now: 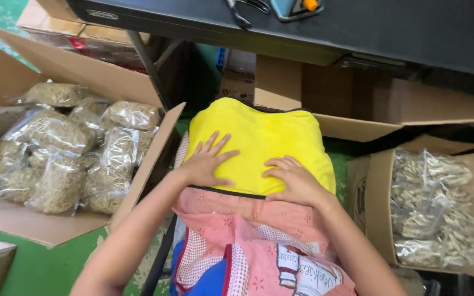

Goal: Sealing plastic bags of dried food with a heat sealer and packing them into containers.

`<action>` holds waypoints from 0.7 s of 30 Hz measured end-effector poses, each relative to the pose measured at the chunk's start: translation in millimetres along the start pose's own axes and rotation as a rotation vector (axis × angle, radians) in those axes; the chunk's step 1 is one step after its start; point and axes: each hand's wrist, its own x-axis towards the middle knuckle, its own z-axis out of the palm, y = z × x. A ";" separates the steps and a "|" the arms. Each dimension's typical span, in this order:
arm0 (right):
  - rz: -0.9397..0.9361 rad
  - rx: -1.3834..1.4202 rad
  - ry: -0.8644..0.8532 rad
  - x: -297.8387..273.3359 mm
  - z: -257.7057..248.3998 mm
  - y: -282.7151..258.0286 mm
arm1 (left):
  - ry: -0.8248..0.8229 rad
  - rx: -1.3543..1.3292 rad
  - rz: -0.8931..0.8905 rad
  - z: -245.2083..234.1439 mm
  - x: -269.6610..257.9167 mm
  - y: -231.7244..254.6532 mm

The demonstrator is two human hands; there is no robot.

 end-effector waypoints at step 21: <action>0.001 0.454 0.068 107.8 -38.3 -66.0 | 0.614 -0.567 0.040 2.4 11.8 -27.6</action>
